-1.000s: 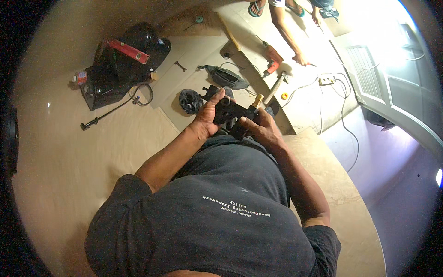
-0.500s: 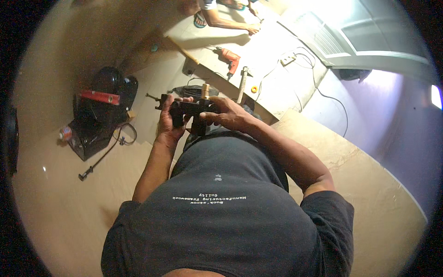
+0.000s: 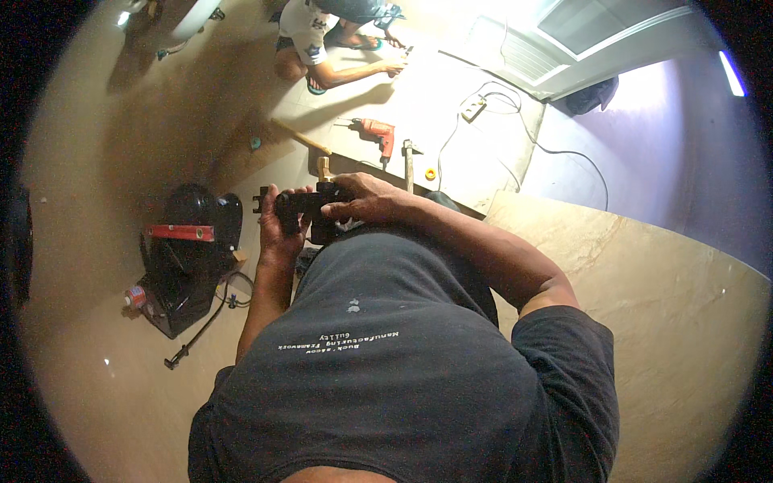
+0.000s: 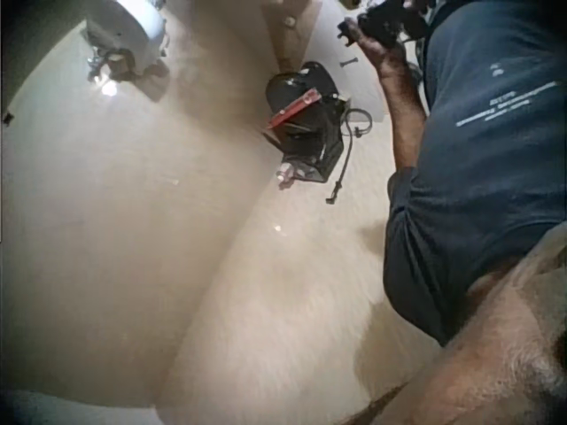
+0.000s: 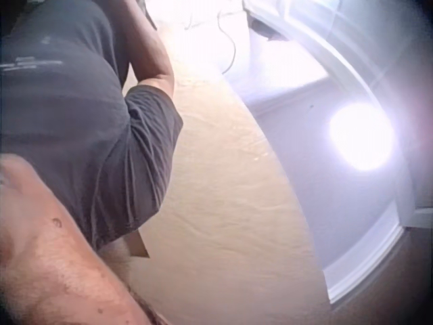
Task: The person uses a hammer and a tool to work on a wall opening, then assembles a bidet attachment by connecting a hose and brass fitting.
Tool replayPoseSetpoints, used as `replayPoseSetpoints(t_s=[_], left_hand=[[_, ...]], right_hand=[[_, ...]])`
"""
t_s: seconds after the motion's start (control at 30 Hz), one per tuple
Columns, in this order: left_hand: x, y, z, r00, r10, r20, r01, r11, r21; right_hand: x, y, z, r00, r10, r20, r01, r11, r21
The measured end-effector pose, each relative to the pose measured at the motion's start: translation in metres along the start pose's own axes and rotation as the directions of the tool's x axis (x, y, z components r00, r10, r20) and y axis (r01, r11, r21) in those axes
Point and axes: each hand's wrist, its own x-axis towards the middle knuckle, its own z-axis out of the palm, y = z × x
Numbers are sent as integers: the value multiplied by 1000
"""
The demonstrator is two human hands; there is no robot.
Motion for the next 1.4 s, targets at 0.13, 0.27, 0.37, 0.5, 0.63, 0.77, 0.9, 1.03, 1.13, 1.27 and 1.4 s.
replayPoseSetpoints(t_s=[0.13,0.27,0.37,0.5,0.63,0.77,0.9,1.03,1.13,1.27,1.4], left_hand=[[4,2,-8,996,-8,94,5,1000,24],[3,1,-4,998,1,67,-3,1000,21],[-2,1,5,1000,-5,2,5,999,38],[1,3,2,999,-7,36,7,1000,-9],[0,4,0,999,-14,32,14,1000,-20],[1,7,-2,999,-21,28,22,1000,-13],[0,9,-3,1000,-21,-2,20,999,-29],[1,10,-5,1000,-23,-3,23,999,-49],[1,11,-3,1000,-20,-2,20,999,-29],[1,10,0,999,-23,-31,21,999,-36],[3,11,-4,999,-45,-17,44,998,-43]], right_hand=[[4,13,8,999,-25,-40,26,999,32],[4,8,6,999,9,-35,-10,1000,-9],[5,9,6,999,-13,-33,13,1000,-23],[8,10,6,999,-1,-35,1,1000,-2],[11,10,6,999,-20,-43,19,1000,-20],[15,13,7,999,-22,-29,24,999,49],[18,15,7,999,29,21,-30,999,25],[19,15,8,1000,23,7,-24,1000,15],[18,9,7,1000,20,11,-20,1000,18],[18,11,7,999,40,-2,-39,999,13],[18,12,9,999,35,-2,-35,999,28]])
